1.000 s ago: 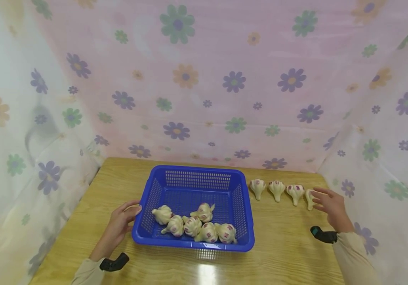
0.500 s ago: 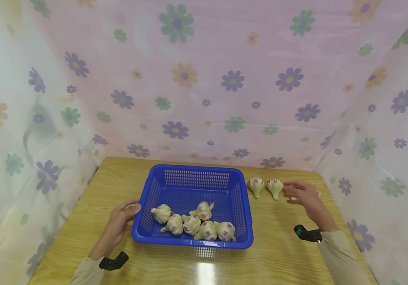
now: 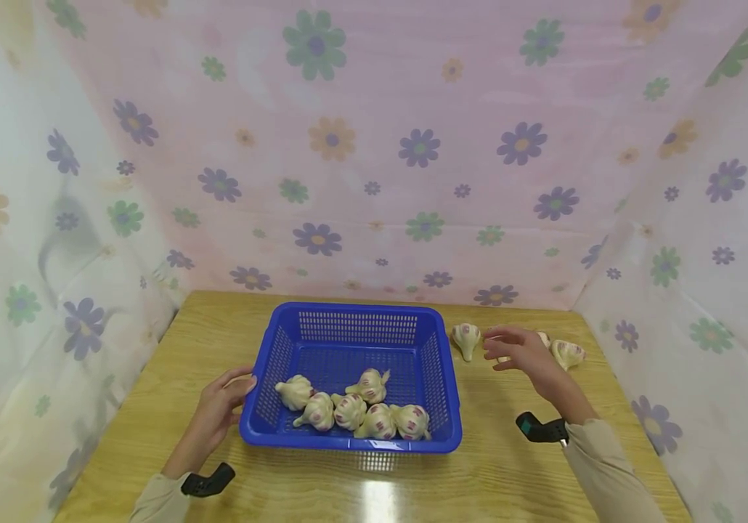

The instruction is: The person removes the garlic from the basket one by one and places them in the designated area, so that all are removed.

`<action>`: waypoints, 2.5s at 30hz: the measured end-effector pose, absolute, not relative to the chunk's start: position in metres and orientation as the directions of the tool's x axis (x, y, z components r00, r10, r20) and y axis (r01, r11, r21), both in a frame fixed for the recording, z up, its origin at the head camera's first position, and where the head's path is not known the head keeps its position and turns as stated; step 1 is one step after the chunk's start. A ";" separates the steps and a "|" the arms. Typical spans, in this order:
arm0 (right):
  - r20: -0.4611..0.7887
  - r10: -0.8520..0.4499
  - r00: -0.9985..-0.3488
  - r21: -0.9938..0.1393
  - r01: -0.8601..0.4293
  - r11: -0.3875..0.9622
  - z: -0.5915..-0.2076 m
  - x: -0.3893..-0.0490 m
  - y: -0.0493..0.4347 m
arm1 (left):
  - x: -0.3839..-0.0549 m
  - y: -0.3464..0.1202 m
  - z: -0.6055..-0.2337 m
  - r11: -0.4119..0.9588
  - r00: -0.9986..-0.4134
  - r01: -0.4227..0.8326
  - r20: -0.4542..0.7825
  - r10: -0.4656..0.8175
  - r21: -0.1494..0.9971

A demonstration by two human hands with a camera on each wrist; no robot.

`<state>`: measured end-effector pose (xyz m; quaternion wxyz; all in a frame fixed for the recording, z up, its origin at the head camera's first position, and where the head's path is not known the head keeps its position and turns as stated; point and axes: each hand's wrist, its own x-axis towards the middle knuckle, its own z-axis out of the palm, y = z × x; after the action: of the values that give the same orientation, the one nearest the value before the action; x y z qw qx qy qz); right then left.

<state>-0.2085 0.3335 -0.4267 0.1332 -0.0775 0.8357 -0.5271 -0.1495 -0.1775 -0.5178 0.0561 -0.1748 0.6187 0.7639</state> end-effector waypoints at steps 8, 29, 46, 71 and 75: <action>-0.162 -0.346 -0.924 -0.905 -0.001 0.425 -0.423 -0.207 0.312 | -0.149 -0.178 -0.518 -0.239 -0.923 -0.321 -0.359 -0.137 0.917; -0.187 -0.479 -0.858 -0.925 -0.011 0.380 -0.429 -0.205 0.275 | -0.149 -0.179 -0.518 -0.259 -0.928 -0.316 -0.354 -0.114 0.913; -0.267 -0.533 -0.803 -0.909 0.025 0.416 -0.437 -0.206 0.247 | -0.150 -0.179 -0.520 -0.256 -0.929 -0.310 -0.349 -0.124 0.915; -0.465 -0.509 -0.724 -0.754 0.023 0.656 -0.470 -0.201 0.197 | -0.150 -0.178 -0.521 -0.273 -0.941 -0.280 -0.319 -0.111 0.921; -0.496 -0.472 -0.729 -0.699 0.012 0.715 -0.470 -0.199 0.192 | -0.149 -0.178 -0.521 -0.267 -0.944 -0.274 -0.311 -0.106 0.924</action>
<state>-0.1987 0.1922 -0.4699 0.3428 -0.1335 0.8602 -0.3531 -0.1494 -0.1777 -0.5212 0.0538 -0.1578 0.6030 0.7801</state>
